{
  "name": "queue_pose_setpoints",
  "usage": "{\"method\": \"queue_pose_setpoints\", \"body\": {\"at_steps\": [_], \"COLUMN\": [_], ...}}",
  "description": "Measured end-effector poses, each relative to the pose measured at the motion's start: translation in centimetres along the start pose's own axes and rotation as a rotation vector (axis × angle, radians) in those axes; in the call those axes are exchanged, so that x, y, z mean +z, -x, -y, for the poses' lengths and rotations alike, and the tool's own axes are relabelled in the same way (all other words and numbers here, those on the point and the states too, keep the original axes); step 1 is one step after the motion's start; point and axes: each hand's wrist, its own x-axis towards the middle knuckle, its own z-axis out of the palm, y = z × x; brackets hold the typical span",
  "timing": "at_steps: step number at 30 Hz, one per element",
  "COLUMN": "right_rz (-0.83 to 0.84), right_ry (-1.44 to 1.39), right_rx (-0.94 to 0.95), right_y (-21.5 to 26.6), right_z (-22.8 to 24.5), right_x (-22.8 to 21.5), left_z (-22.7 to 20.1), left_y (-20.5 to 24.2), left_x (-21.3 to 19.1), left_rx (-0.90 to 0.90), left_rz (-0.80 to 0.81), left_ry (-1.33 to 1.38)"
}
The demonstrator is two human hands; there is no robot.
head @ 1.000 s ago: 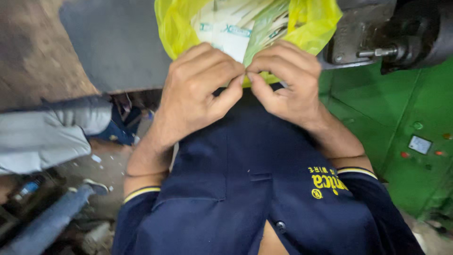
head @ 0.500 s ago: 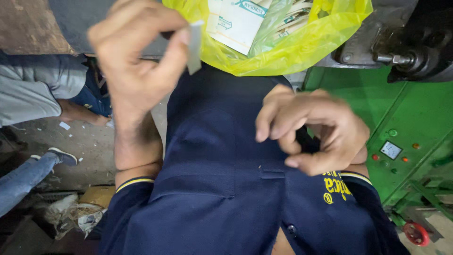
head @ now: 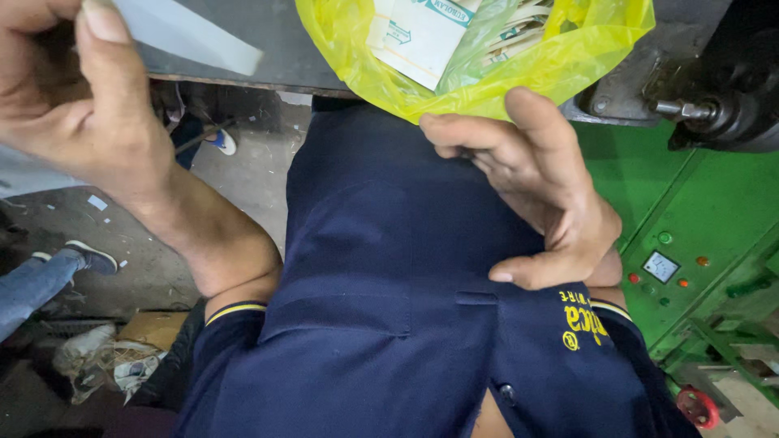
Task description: The person sits on the floor and repeatedly picks small white plastic strips from a yellow bag, peels or separates them by hand, and places them back into the bag. The person occasionally reaches for other items on the table but continues the sorting process.
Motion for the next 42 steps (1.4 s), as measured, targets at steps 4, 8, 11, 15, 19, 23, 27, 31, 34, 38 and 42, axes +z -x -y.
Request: {"method": "queue_pose_setpoints", "body": {"at_steps": [4,8,11,15,19,23,27,31,34,38,42], "right_rz": [-0.252,-0.454,-0.43,-0.382,-0.395,-0.399,-0.4,-0.405,-0.401,-0.4,-0.498], "right_ry": [0.112,0.456,0.627,0.651,0.594,0.686,0.917,1.096,1.125,1.104,0.999], "right_rx": [0.071,0.028,-0.021,0.014,0.006,0.007,-0.031,-0.112,-0.146,-0.19,-0.168], "right_y": [0.1,-1.5,-2.7,-3.3,-3.4,-3.2,-3.3,-3.7,-3.9,-3.5,-2.6], "right_z": [0.9,1.5,1.5,1.2,0.8,0.7,0.6,0.6,0.5,0.1,0.1], "right_x": [0.9,1.1,0.5,0.0,0.1,0.0,0.3,0.6,0.6,0.3,-0.4], "left_z": [-3.2,-6.3,-7.2,-8.3,-8.4,-8.2,-8.4,-8.8,-8.4,-8.0,-8.0], "left_y": [-1.7,-1.3,-1.1,-1.2,-1.2,-1.2,-1.3,-1.4,-1.3,-1.2,-2.1], "left_x": [1.2,5.9,8.2,9.3,9.9,10.1,10.0,10.6,10.9,10.8,9.9], "left_rx": [0.18,0.38,0.454,0.442,0.425,0.363,0.397,0.455,0.489,0.527,0.502], "left_rz": [0.148,0.489,0.651,0.722,0.752,0.789,0.763,0.731,0.717,0.706,0.673], "left_ry": [-0.232,-0.195,-0.065,0.051,0.12,0.121,-0.028,-0.098,-0.095,-0.089,-0.124]}}
